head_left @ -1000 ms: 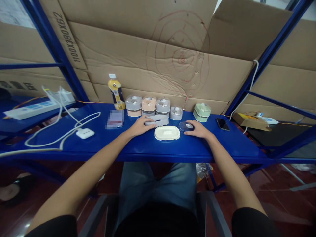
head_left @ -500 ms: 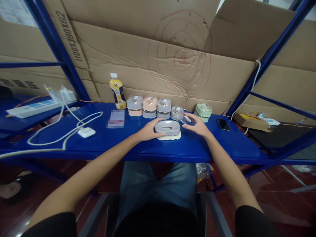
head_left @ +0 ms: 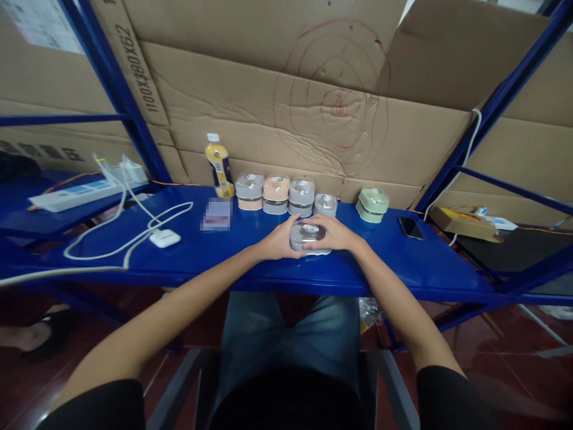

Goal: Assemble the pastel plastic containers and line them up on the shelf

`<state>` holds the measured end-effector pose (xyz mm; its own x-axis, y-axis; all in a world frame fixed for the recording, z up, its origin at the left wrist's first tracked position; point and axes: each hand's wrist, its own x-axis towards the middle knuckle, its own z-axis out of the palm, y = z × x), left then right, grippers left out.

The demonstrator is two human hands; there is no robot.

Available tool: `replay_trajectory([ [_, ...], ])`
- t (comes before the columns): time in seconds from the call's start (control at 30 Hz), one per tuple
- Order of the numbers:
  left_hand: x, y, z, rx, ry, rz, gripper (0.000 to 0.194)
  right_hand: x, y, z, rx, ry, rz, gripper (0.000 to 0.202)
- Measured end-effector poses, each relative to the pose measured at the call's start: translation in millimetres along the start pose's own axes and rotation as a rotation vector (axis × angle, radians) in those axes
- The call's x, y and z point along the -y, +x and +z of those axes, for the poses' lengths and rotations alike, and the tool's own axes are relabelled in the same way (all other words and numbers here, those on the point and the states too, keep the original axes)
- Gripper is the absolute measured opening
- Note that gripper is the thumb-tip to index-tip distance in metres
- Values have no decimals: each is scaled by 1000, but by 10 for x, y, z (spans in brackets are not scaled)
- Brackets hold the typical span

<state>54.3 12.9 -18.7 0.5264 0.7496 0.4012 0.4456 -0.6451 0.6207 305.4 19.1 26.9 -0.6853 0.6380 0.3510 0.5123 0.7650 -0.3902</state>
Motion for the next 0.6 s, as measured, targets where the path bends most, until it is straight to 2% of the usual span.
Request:
replay_trajectory([
  [0.23,-14,-2,-9,22,19,-29,133,43,-34,66,7,-64,13,80],
  [0.33,-19,-7,-26,31,13,-23,129,64,-131,93,-9,-99,35,81],
  [0.5,55,-2,-6,17,-23,43,116,180,-559,37,28,-218,110,82],
  [0.6,112,3,28,19,-71,62,98,307,-849,-38,13,-364,242,78],
])
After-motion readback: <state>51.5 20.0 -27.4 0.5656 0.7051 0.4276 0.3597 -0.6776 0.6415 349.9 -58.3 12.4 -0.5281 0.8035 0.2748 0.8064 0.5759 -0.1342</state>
